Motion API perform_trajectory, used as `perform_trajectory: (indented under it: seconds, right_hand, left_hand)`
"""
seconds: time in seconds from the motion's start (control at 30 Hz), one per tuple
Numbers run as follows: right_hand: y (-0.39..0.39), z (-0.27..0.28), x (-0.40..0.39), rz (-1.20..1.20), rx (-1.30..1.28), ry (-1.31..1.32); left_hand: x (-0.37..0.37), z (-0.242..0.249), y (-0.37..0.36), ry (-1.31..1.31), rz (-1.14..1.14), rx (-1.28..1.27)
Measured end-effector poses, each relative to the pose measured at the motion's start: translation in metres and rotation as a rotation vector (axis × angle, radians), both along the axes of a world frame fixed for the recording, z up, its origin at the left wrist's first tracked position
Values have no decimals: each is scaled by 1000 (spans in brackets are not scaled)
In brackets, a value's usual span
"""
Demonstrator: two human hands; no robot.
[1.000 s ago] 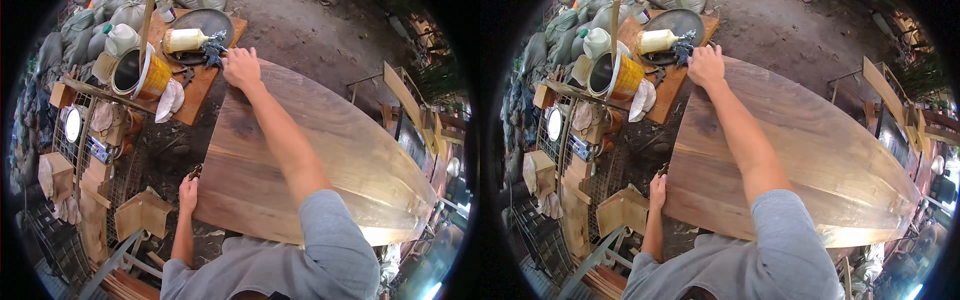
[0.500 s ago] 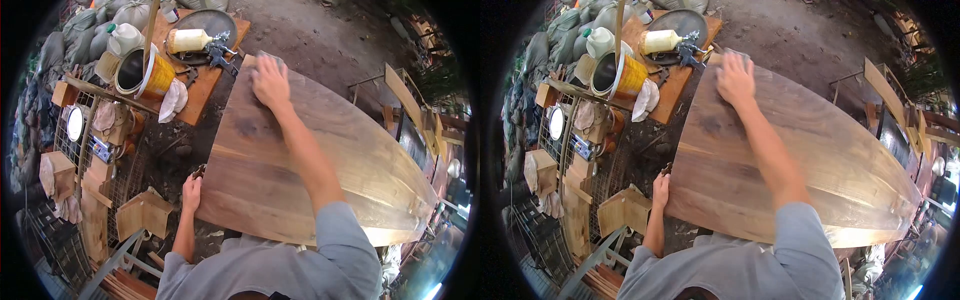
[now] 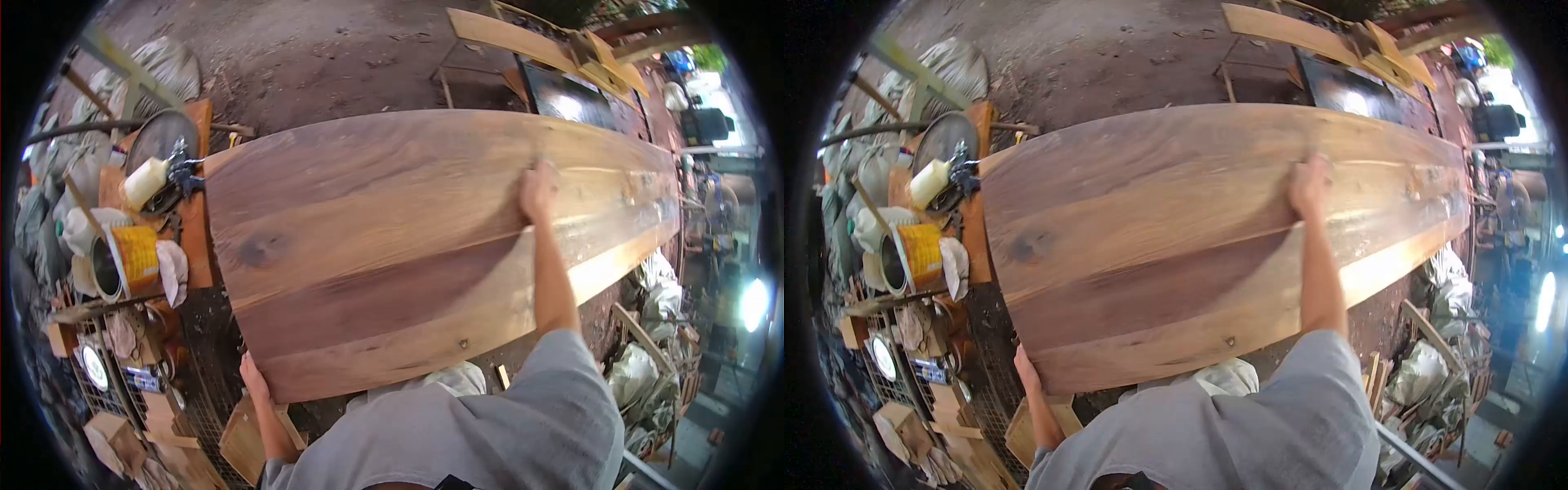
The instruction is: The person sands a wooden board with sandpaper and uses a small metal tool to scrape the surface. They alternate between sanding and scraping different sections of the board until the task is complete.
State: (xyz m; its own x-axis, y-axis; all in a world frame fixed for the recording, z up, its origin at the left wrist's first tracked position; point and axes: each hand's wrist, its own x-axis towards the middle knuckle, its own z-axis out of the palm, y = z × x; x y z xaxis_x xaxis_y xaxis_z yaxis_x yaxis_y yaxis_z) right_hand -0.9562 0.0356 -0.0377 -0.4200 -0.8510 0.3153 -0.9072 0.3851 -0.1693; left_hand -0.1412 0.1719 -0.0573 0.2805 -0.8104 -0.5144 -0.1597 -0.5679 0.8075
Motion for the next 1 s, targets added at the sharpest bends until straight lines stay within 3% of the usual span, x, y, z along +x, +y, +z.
perform_trajectory:
  seconds: [0.07, 0.1, 0.13, 0.17, 0.2, 0.23, 0.27, 0.3, 0.33, 0.43, 0.53, 0.63, 0.73, 0.77, 0.8, 0.83, 0.87, 0.9, 0.97, 1.0]
  right_hand:
    - [37, 8, -82, -427, 134, -102]
    - [33, 26, -71, -461, 200, -98]
    - [16, 35, -33, -494, 267, -103]
    - [4, 21, -8, -260, 242, -38]
    - [-13, -1, 26, 28, 218, 247]
    - [-35, 63, 130, 52, 53, -1]
    - [-48, 79, 188, 221, 55, -36]
    - [-53, 73, 224, 422, 31, -186]
    - [-55, 57, 256, 559, -55, -185]
    - [-47, 28, 263, 800, -162, -251]
    - [-8, 42, 128, 724, -30, -282]
    - [39, 55, -80, 468, 39, -133]
    - [91, 27, -333, 125, 55, 140]
    - [106, 20, -428, -6, 64, 69]
    - [123, -19, -537, -100, 216, 315]
    - [137, -6, -595, -311, 290, 210]
    - [145, 31, -614, -443, 210, -35]
    - [147, 10, -652, -468, 127, 36]
    - [113, 37, -601, -359, 303, 50]
    - [92, 8, -563, -141, 241, 287]
  left_hand:
    - [7, -3, 1, -72, -70, -53]
    - [6, -3, -1, -156, -117, -109]
    - [4, 2, -3, -400, -150, -143]
    - [-2, 14, -6, -652, -176, -181]
    - [-25, 39, -13, -950, -165, -253]
    - [-54, 68, -25, -1252, -152, -335]
    - [-79, 93, -39, -1386, -181, -528]
    - [-107, 109, -50, -1508, -200, -725]
    - [-139, 116, -58, -1609, -188, -717]
    - [-283, 114, -93, -1558, -189, -898]
    - [-447, 110, -113, -1285, -360, -1042]
    - [-569, 88, -103, -1280, -461, -1090]
    - [-655, 73, -84, -1180, -596, -1047]
    - [-675, 70, -82, -1194, -580, -1049]
    - [-686, 69, -83, -1189, -548, -1033]
    - [-689, 70, -82, -1187, -526, -1011]
    - [-695, 71, -83, -1202, -527, -999]
    - [-698, 71, -85, -1229, -520, -980]
    - [-699, 74, -85, -1263, -519, -953]
    - [-699, 73, -85, -1269, -526, -943]
